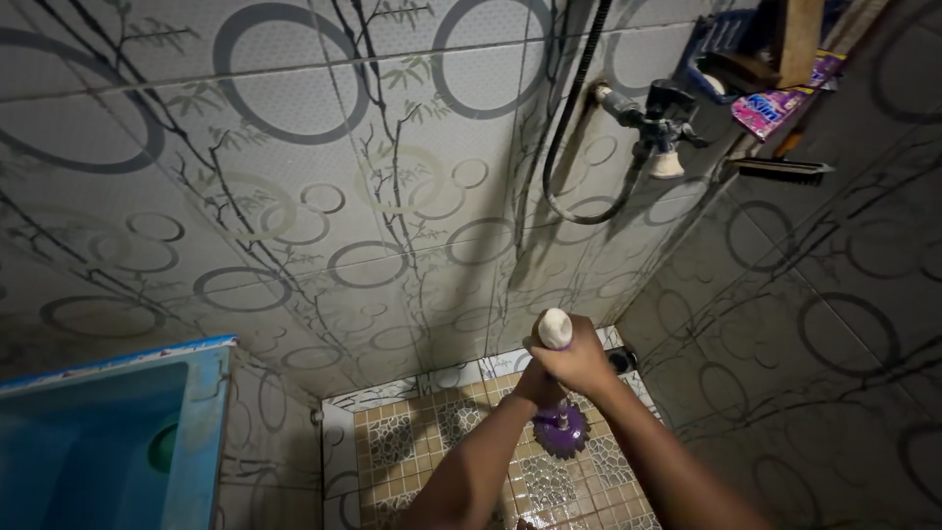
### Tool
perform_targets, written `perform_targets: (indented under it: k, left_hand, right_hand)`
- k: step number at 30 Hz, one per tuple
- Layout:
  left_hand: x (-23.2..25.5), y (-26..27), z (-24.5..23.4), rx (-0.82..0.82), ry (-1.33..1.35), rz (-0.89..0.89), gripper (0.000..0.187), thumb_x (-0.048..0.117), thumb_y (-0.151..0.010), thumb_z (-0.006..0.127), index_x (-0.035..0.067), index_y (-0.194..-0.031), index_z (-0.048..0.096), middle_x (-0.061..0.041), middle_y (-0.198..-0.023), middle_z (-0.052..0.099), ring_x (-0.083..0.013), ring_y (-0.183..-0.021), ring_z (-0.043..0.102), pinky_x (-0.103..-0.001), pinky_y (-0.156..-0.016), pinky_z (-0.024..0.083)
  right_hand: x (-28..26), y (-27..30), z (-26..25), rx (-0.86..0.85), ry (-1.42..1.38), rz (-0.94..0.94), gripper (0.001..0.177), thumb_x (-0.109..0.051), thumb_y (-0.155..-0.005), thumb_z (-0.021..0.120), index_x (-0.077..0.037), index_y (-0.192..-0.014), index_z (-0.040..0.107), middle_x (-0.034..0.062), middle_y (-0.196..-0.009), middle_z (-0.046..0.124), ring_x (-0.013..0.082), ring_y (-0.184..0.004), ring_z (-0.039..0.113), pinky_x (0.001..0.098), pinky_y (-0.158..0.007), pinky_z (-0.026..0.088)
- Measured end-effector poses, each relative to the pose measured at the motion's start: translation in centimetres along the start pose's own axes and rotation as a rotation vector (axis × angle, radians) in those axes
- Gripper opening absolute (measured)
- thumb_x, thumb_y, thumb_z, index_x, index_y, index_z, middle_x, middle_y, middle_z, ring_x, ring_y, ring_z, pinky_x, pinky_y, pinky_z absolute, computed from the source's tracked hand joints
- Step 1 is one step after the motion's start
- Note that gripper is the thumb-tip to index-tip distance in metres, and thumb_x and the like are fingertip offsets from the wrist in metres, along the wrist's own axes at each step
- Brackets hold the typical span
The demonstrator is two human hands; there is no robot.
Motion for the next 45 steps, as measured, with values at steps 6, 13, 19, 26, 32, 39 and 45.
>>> perform_targets:
  k: [6,13,19,26,32,39,45]
  left_hand:
    - [-1.6,-0.3,-1.7,-0.274,-0.324,-0.520,0.035,0.033,-0.090,0.068,0.008,-0.114,0.068,-0.017,-0.104,0.074,-0.0358,-0.099,0.071,-0.043,-0.088,0.056]
    - [3.0,2.1,-9.8,-0.265,-0.355,-0.739,0.044,0.048,-0.092,0.070,0.006,-0.105,0.075,-0.017,-0.099,0.077,-0.0323,-0.092,0.074,-0.042,-0.087,0.056]
    - [-1.5,9.4,-15.2,0.007,-0.224,-1.014,0.036,0.024,-0.077,0.081,0.007,-0.108,0.072,-0.014,-0.093,0.077,-0.0253,-0.085,0.076,-0.040,-0.079,0.058]
    - [-6.1,14.6,-16.5,-0.003,-0.402,-0.926,0.026,0.017,-0.074,0.081,0.004,-0.096,0.076,-0.016,-0.088,0.076,-0.0272,-0.082,0.075,-0.039,-0.077,0.058]
    - [-5.0,11.8,-12.4,0.061,-0.316,-0.913,0.028,0.022,-0.074,0.084,0.009,-0.097,0.074,-0.014,-0.088,0.076,-0.0280,-0.081,0.076,-0.040,-0.075,0.058]
    - [-1.1,2.4,-3.8,-0.104,-0.446,-0.528,0.024,0.030,-0.091,0.071,0.010,-0.104,0.073,-0.017,-0.097,0.075,-0.0359,-0.093,0.072,-0.044,-0.081,0.057]
    - [-1.9,-0.7,2.3,-0.147,-0.243,-0.337,0.033,0.021,-0.094,0.063,0.006,-0.124,0.064,-0.019,-0.117,0.070,-0.0354,-0.112,0.066,-0.044,-0.096,0.052]
  right_hand:
    - [-1.2,-1.4,-1.3,0.046,-0.191,-0.044,0.018,-0.012,-0.072,0.080,-0.002,-0.079,0.067,0.0047,-0.070,0.071,0.0134,-0.065,0.066,0.0306,-0.062,0.056]
    - [-0.3,-1.4,0.4,0.020,-0.546,-0.006,0.011,-0.010,-0.078,0.071,-0.002,-0.082,0.065,0.0070,-0.076,0.069,0.0176,-0.071,0.067,0.0322,-0.067,0.054]
    - [3.2,-0.2,6.3,-0.115,-0.677,0.034,0.005,-0.005,-0.084,0.061,-0.005,-0.089,0.061,0.0080,-0.090,0.069,0.0204,-0.092,0.069,0.0373,-0.086,0.057]
    - [4.7,2.8,10.1,-0.343,-0.636,0.081,0.010,0.001,-0.087,0.057,-0.007,-0.092,0.060,0.0078,-0.098,0.069,0.0195,-0.105,0.067,0.0381,-0.097,0.054]
    - [4.6,2.5,5.4,-0.257,-0.555,0.054,0.006,-0.001,-0.087,0.059,-0.003,-0.091,0.064,0.0098,-0.094,0.072,0.0199,-0.096,0.071,0.0359,-0.088,0.059]
    - [0.3,0.7,-3.2,-0.012,-0.218,0.033,0.009,-0.010,-0.081,0.070,-0.002,-0.079,0.071,0.0070,-0.072,0.073,0.0153,-0.067,0.070,0.0306,-0.064,0.057]
    - [-1.4,0.7,-3.6,0.034,-0.058,-0.030,0.018,-0.016,-0.072,0.080,-0.004,-0.078,0.069,0.0063,-0.068,0.072,0.0149,-0.062,0.070,0.0308,-0.061,0.057]
Point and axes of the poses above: each hand's wrist, its own y-axis away from the middle knuckle, its own z-axis out of the palm, x = y × z, the point moved 10 cm from there along -y, towards the middle knuckle
